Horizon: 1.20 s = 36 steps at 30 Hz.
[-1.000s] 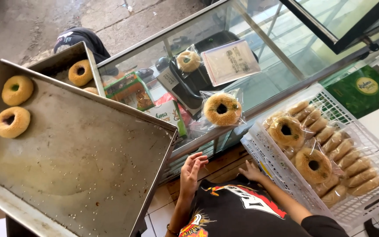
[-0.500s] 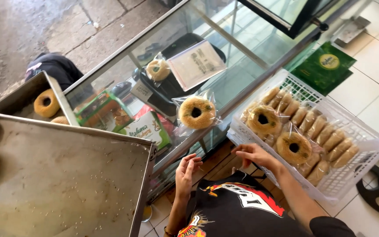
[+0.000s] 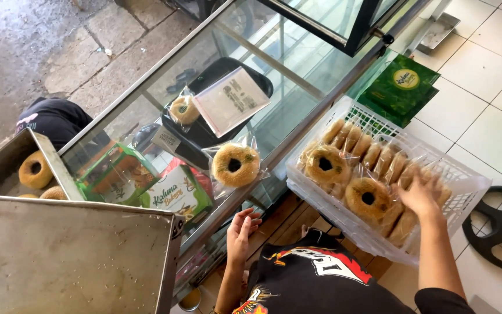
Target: The person picks up baked goods from a metal tray and places them into individual plastic bags, then arranges the bagged items into a plastic crate.
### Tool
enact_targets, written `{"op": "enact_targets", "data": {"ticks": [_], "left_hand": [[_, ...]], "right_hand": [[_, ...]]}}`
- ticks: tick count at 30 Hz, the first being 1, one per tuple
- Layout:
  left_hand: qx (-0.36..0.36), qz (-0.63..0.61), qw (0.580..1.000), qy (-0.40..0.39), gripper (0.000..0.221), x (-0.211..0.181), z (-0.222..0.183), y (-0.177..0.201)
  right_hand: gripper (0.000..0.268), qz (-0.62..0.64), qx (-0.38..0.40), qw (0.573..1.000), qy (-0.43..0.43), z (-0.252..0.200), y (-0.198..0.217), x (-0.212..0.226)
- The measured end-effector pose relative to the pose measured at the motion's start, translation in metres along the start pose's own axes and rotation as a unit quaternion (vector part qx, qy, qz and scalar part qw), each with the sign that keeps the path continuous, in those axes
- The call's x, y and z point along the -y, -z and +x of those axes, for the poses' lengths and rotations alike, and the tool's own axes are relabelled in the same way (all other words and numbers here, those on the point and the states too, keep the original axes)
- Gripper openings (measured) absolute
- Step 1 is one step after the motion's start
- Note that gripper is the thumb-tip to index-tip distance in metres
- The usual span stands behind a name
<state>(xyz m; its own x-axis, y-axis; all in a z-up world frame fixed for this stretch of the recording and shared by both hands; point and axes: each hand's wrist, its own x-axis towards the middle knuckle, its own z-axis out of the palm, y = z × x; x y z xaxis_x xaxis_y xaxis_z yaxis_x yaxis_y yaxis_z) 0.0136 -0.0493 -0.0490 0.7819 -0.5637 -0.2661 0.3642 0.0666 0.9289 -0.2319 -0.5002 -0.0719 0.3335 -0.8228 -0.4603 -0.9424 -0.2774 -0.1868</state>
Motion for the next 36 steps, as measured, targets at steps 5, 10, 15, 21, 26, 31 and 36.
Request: {"op": "enact_targets", "data": {"ticks": [5, 10, 15, 21, 26, 31, 36], "left_hand": [[-0.006, 0.04, 0.999, 0.013, 0.035, 0.004, 0.017, -0.03], [0.052, 0.084, 0.995, 0.033, 0.034, 0.023, 0.05, -0.069], [0.09, 0.222, 0.968, -0.069, 0.032, 0.009, 0.078, -0.131], [0.17, 0.453, 0.863, -0.145, 0.055, 0.024, 0.091, -0.18], [0.164, 0.637, 0.73, -0.185, 0.074, 0.054, 0.095, -0.175], [0.152, 0.622, 0.743, -0.195, 0.072, 0.057, 0.095, -0.173], [0.139, 0.61, 0.754, -0.2, 0.071, 0.055, 0.093, -0.173]], "right_hand": [[0.101, -0.001, 0.053, 0.998, 0.013, 0.024, -0.007, 0.018], [0.077, -0.006, 0.049, 0.998, 0.042, -0.042, 0.053, 0.104], [0.075, 0.0, 0.12, 0.99, 0.075, -0.018, 0.031, 0.106], [0.075, 0.008, 0.175, 0.984, 0.036, -0.022, 0.04, 0.108], [0.079, 0.025, 0.138, 0.988, 0.071, -0.033, 0.042, 0.107], [0.085, -0.057, 0.055, 0.992, 0.097, -0.061, 0.06, 0.11], [0.079, -0.033, -0.011, 0.989, 0.146, -0.045, 0.052, 0.095]]}}
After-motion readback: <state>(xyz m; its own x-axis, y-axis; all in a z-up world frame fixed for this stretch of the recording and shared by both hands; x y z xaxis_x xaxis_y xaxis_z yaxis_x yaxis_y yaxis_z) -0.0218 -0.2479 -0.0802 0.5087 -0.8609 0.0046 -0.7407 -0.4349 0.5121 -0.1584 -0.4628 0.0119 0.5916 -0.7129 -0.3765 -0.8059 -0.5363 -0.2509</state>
